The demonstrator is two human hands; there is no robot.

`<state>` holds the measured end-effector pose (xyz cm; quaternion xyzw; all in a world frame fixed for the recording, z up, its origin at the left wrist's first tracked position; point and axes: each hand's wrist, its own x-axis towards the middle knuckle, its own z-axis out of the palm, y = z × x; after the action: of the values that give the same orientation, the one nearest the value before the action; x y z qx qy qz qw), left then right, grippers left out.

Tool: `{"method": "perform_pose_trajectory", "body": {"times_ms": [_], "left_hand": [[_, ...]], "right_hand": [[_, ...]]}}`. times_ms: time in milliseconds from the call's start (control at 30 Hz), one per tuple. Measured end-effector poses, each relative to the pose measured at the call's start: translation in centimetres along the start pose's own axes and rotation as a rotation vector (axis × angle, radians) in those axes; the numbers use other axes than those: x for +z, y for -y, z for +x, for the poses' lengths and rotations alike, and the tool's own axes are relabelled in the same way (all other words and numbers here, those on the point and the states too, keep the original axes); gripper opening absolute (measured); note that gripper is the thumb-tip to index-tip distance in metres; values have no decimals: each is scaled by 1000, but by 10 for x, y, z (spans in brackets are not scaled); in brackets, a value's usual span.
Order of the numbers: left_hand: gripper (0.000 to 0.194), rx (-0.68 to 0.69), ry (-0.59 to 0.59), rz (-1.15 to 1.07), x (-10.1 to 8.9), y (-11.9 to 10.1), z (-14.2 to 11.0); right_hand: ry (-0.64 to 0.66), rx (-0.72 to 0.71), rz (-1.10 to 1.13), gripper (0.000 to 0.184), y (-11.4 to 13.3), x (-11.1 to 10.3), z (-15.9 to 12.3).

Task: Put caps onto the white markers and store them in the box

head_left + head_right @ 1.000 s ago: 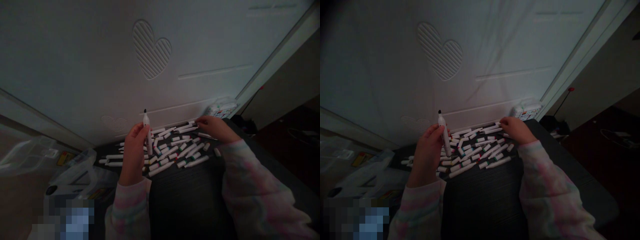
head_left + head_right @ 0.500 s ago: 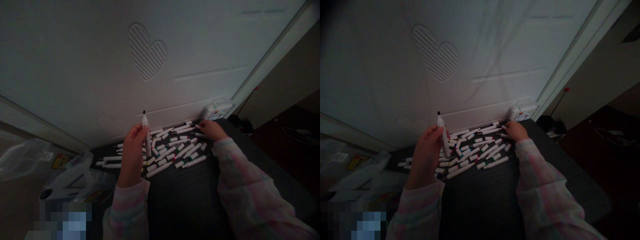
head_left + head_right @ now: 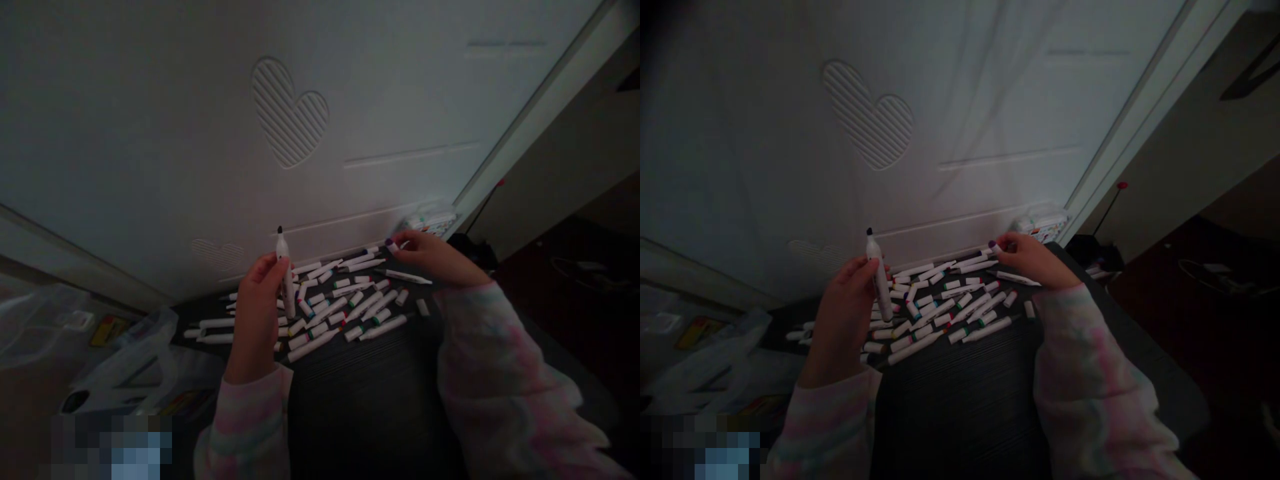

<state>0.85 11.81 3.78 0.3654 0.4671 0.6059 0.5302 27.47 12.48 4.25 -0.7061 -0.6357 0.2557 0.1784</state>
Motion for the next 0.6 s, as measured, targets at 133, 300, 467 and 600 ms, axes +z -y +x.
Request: {"method": "perform_pose_trajectory", "body": {"times_ms": [133, 300, 467, 600], "left_hand": [[16, -7, -5, -34, 0, 1, 1], [15, 3, 9, -44, 0, 0, 0], [18, 11, 16, 10, 1, 0, 0], [18, -4, 15, 24, 1, 0, -1]], "right_hand": [[136, -325, 383, 16, 30, -12, -39], [159, -482, 392, 12, 47, -12, -60], [169, -527, 339, 12, 51, -11, -61], [147, -491, 262, 16, 50, -11, -58]]}}
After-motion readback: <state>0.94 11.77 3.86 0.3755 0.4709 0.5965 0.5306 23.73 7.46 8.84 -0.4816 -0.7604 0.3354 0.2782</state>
